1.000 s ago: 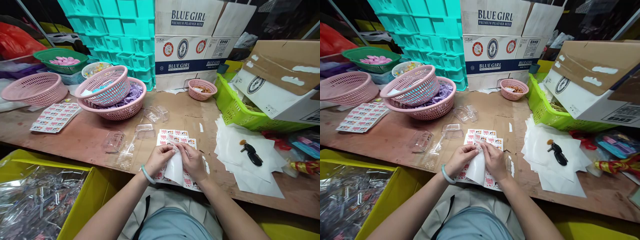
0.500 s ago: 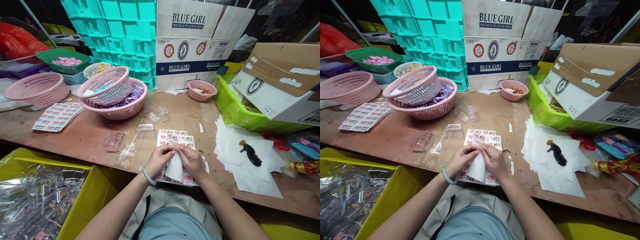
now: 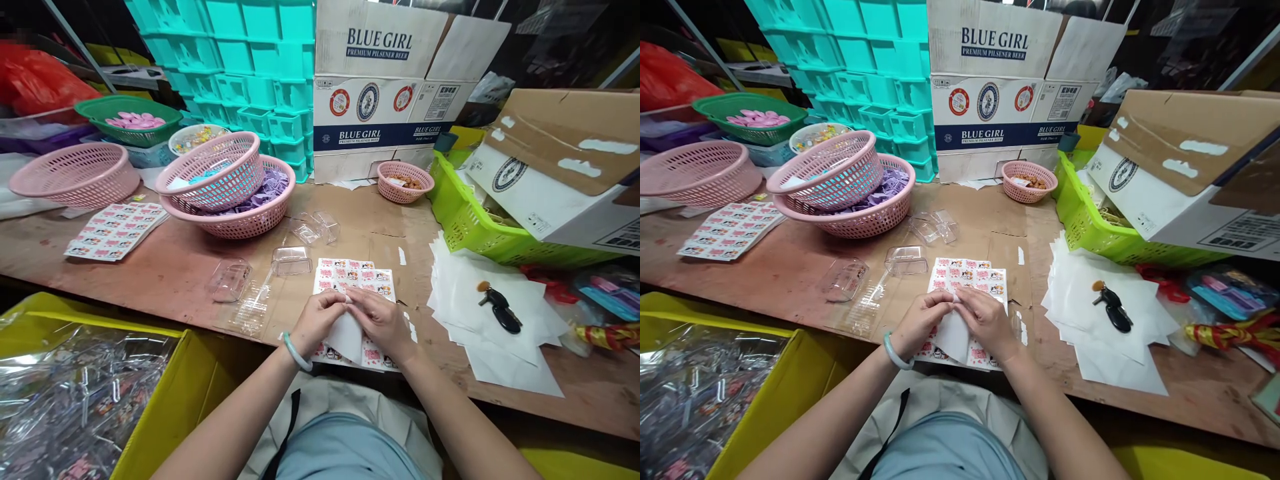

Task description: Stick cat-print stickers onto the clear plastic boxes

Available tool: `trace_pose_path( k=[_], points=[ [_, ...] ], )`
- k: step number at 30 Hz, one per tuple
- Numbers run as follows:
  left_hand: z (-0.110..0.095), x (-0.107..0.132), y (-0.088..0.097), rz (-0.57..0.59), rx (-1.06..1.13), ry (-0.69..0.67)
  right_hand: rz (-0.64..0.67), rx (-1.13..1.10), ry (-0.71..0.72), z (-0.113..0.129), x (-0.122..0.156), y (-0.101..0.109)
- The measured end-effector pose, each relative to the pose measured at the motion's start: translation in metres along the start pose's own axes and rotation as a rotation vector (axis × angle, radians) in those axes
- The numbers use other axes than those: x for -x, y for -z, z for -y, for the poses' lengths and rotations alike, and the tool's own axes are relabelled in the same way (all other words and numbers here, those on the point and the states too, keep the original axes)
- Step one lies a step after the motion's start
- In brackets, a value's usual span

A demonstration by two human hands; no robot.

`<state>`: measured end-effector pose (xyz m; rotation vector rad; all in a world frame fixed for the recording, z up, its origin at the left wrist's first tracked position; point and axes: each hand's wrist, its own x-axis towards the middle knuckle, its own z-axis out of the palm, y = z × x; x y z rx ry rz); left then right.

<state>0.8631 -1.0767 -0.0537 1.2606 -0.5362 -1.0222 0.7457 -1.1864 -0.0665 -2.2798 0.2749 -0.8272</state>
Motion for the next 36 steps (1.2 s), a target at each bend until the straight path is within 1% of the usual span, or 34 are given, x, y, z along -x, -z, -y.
trace_pose_path(
  k=[2,4,7,10,12,14,16,17,18,19,20,21,22,23,24,25,26,27,28,29,30,31,32,33,34,35,36],
  points=[
    [0.000,-0.001,0.002,0.039,-0.029,-0.027,0.002,0.009,0.021,0.000,-0.001,0.000],
    [0.002,-0.002,0.003,0.057,-0.035,-0.020,-0.009,-0.003,-0.022,0.001,-0.002,0.000],
    [0.006,-0.003,0.003,0.038,-0.023,-0.001,-0.055,-0.064,-0.209,0.006,-0.001,-0.003],
    [0.010,-0.004,0.000,-0.007,0.012,0.037,-0.130,-0.240,-0.443,0.009,0.000,-0.010],
    [0.012,-0.004,-0.002,-0.043,0.024,0.075,-0.204,-0.427,-0.576,0.005,-0.002,-0.014],
    [0.014,-0.003,-0.002,-0.078,0.028,0.106,-0.328,-0.655,-0.682,-0.003,-0.006,-0.015],
    [0.017,0.000,0.000,-0.097,0.034,0.115,-0.466,-0.835,-0.742,-0.015,-0.013,-0.011],
    [0.018,0.003,0.002,-0.106,0.025,0.109,-0.541,-0.885,-0.756,-0.021,-0.016,-0.006],
    [0.018,0.006,0.004,-0.131,-0.008,0.082,-0.608,-0.914,-0.766,-0.025,-0.019,0.000],
    [0.017,0.010,0.006,-0.175,-0.074,0.026,-0.681,-0.910,-0.759,-0.028,-0.022,0.006],
    [0.015,0.016,0.006,-0.239,-0.167,-0.062,-0.761,-0.865,-0.725,-0.029,-0.023,0.012],
    [0.012,0.021,0.006,-0.314,-0.273,-0.173,-0.830,-0.773,-0.662,-0.027,-0.023,0.017],
    [0.008,0.026,0.005,-0.377,-0.371,-0.287,-0.858,-0.628,-0.564,-0.023,-0.023,0.020],
    [0.004,0.030,0.002,-0.402,-0.436,-0.376,-0.824,-0.444,-0.431,-0.016,-0.021,0.021],
    [-0.001,0.034,-0.001,-0.376,-0.448,-0.419,-0.726,-0.247,-0.272,-0.008,-0.018,0.019],
    [-0.004,0.035,-0.004,-0.311,-0.399,-0.411,-0.579,-0.069,-0.106,0.000,-0.016,0.016],
    [-0.007,0.034,-0.007,-0.234,-0.296,-0.366,-0.412,0.059,0.043,0.008,-0.012,0.011],
    [-0.008,0.032,-0.009,-0.170,-0.161,-0.299,-0.265,0.140,0.165,0.016,-0.010,0.005],
    [-0.008,0.029,-0.009,-0.142,-0.021,-0.228,-0.168,0.178,0.242,0.022,-0.007,-0.001],
    [-0.007,0.026,-0.008,-0.153,0.096,-0.169,-0.126,0.181,0.256,0.027,-0.005,-0.006],
    [-0.005,0.023,-0.005,-0.190,0.175,-0.131,-0.143,0.147,0.204,0.030,-0.004,-0.010],
    [-0.004,0.020,-0.001,-0.230,0.209,-0.110,-0.197,0.073,0.096,0.032,-0.003,-0.013],
    [-0.002,0.019,0.003,-0.257,0.202,-0.107,-0.251,-0.038,-0.051,0.032,-0.004,-0.015],
    [-0.002,0.018,0.007,-0.260,0.165,-0.118,-0.274,-0.179,-0.213,0.030,-0.005,-0.015],
    [-0.003,0.017,0.010,-0.237,0.105,-0.145,-0.255,-0.334,-0.369,0.028,-0.007,-0.014],
    [-0.005,0.016,0.013,-0.200,0.023,-0.185,-0.209,-0.483,-0.498,0.025,-0.010,-0.013],
    [-0.008,0.015,0.016,-0.178,-0.077,-0.243,-0.171,-0.605,-0.586,0.022,-0.014,-0.011]
  ],
)
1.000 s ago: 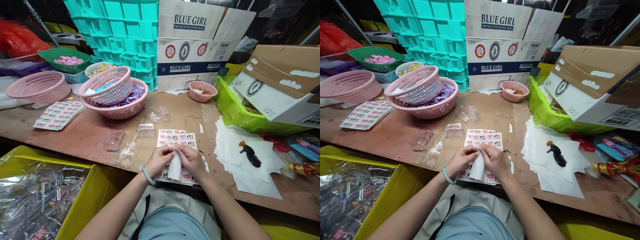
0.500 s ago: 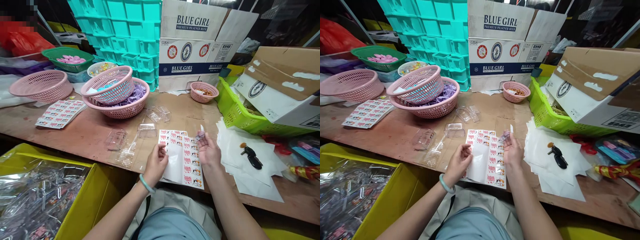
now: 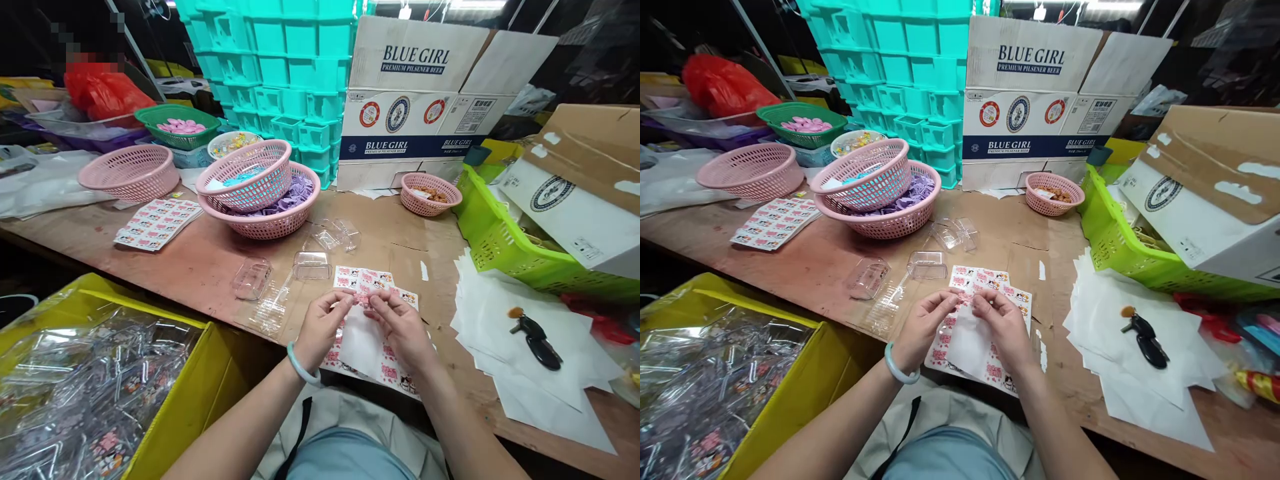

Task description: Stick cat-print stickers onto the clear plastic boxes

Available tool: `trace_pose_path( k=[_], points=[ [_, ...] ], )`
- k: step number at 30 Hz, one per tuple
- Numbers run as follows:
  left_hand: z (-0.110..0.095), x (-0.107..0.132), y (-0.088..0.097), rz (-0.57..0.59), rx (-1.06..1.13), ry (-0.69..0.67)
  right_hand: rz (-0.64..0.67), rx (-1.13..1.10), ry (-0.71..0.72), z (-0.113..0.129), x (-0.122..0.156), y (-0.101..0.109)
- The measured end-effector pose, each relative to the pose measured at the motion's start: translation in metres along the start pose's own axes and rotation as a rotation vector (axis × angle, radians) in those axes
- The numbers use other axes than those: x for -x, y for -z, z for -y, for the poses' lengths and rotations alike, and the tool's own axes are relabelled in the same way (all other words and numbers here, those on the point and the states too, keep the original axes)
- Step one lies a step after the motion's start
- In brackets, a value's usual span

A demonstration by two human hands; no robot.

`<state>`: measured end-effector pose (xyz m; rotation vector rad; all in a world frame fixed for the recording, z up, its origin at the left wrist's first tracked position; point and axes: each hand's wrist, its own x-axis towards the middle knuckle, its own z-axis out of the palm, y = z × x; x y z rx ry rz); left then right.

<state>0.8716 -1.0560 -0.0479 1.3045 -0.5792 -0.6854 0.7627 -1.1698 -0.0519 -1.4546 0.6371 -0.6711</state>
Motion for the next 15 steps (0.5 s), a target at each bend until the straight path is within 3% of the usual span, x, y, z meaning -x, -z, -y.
trace_pose_path(
  k=[2,5,8,10,12,15],
  points=[
    [-0.004,-0.010,0.005,-0.023,-0.236,-0.184,-0.009,-0.140,-0.092,0.002,-0.010,0.003],
    [-0.004,-0.039,0.017,-0.183,-0.659,-0.423,-0.147,-0.253,-0.093,0.006,-0.022,0.006],
    [-0.003,-0.073,0.038,-0.155,-1.004,-0.406,-0.098,-0.300,-0.167,0.005,-0.030,0.006],
    [-0.004,-0.087,0.053,-0.111,-1.109,-0.339,-0.066,-0.323,-0.193,0.002,-0.033,0.004],
    [-0.006,-0.090,0.063,-0.176,-1.024,-0.325,-0.054,-0.311,-0.166,-0.002,-0.032,-0.002],
    [-0.004,-0.076,0.056,-0.411,-0.476,-0.308,0.016,-0.188,-0.024,-0.003,-0.024,-0.020]
  ],
)
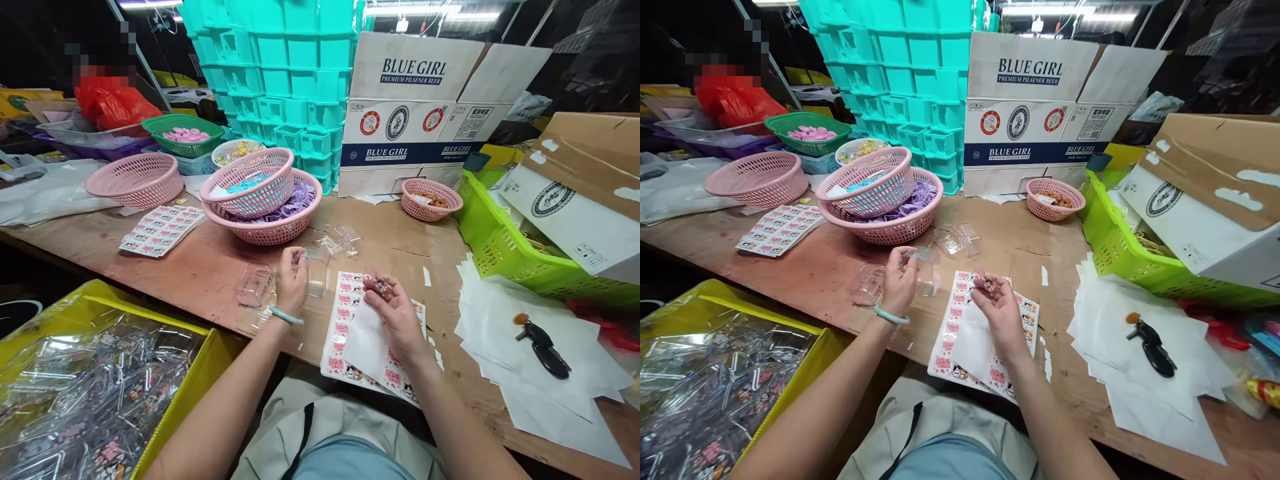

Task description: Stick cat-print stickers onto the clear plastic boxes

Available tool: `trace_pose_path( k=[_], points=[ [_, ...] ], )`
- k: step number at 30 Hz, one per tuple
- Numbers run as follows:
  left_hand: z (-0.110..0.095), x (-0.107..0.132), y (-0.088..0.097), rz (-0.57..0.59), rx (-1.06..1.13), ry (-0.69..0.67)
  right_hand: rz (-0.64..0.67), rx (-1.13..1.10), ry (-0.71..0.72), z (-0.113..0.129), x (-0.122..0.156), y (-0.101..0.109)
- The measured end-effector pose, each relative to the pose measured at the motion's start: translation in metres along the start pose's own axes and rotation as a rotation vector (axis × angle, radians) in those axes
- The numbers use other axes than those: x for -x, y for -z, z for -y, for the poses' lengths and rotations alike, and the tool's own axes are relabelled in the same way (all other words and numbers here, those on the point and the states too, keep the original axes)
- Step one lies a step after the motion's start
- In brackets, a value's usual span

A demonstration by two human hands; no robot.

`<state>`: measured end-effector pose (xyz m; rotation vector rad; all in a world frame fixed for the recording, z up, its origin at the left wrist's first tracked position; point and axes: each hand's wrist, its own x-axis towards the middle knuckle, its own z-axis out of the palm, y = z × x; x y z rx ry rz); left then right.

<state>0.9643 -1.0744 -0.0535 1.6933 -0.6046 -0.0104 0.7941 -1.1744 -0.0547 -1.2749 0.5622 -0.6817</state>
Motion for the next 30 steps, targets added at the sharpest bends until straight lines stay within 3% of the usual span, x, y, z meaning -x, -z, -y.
trace_pose_path(
  k=[3,6,8,11,14,19,25,30],
  points=[
    [-0.011,0.034,-0.015,-0.102,0.552,0.286,0.087,0.234,0.184,-0.001,0.011,-0.021],
    [-0.022,0.065,-0.022,0.049,0.892,0.541,0.043,0.480,0.380,0.000,0.012,-0.027],
    [-0.028,0.074,-0.016,0.244,1.014,0.637,0.018,0.625,0.508,0.001,0.006,-0.018],
    [-0.033,0.073,0.002,0.505,1.068,0.696,0.110,0.811,0.679,0.000,-0.006,0.003],
    [-0.033,0.066,0.013,0.596,0.979,0.733,0.218,0.872,0.742,-0.001,-0.009,0.015],
    [-0.027,0.073,0.015,0.539,0.946,0.688,0.268,0.755,0.474,0.012,0.005,0.021],
    [-0.016,0.089,0.013,0.505,0.878,0.623,0.058,0.416,0.254,0.036,0.025,0.021],
    [-0.010,0.091,0.015,0.547,0.891,0.632,0.208,0.249,-0.113,0.041,0.035,0.003]
  ],
)
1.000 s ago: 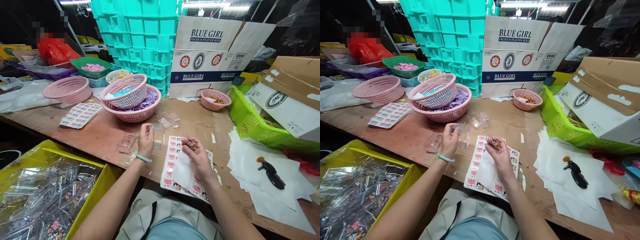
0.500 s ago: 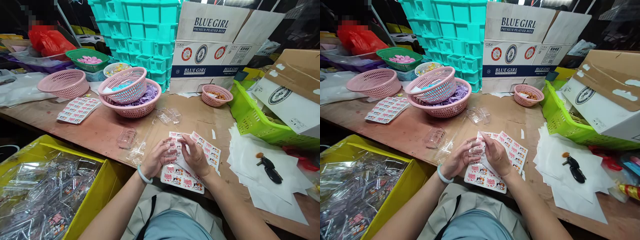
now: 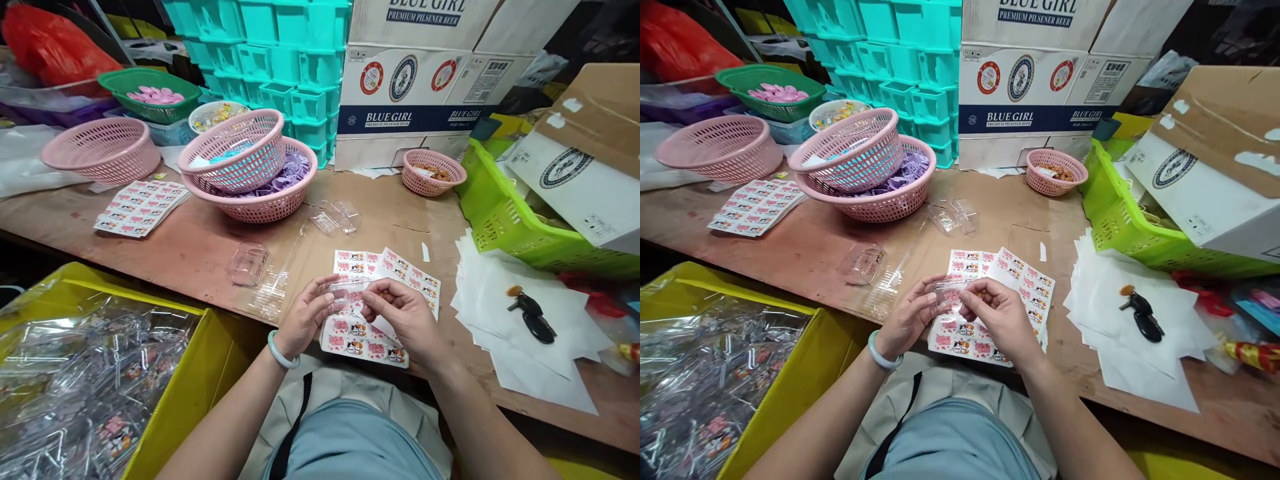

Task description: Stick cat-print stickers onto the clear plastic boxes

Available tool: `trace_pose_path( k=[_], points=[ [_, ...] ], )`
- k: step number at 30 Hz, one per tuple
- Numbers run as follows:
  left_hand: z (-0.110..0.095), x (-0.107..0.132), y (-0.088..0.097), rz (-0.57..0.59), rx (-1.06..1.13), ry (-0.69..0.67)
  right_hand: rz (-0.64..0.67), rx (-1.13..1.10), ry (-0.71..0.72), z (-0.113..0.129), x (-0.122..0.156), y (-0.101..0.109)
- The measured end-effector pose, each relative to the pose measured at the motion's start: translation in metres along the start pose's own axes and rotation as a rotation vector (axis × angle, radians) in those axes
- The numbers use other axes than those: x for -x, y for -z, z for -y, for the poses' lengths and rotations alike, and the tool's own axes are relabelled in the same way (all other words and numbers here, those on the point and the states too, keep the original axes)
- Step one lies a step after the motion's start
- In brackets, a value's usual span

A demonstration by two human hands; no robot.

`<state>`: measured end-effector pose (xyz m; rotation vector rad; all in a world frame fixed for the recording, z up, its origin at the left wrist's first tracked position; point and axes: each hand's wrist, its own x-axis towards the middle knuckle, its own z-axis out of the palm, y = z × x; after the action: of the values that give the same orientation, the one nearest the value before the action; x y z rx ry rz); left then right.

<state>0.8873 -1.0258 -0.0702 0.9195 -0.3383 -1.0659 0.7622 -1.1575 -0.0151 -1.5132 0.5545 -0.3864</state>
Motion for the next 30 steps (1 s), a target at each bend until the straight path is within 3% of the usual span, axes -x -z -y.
trace_pose_path(
  k=[3,13,30],
  points=[
    [-0.002,0.000,0.003,0.005,0.005,0.007,0.015,0.031,-0.045,-0.001,-0.001,-0.004],
    [0.000,0.000,0.009,0.028,0.020,0.021,0.042,0.274,0.017,0.001,-0.007,-0.004],
    [0.002,-0.002,0.012,0.036,0.039,0.025,0.050,0.310,0.005,0.002,-0.007,-0.008]
  ],
)
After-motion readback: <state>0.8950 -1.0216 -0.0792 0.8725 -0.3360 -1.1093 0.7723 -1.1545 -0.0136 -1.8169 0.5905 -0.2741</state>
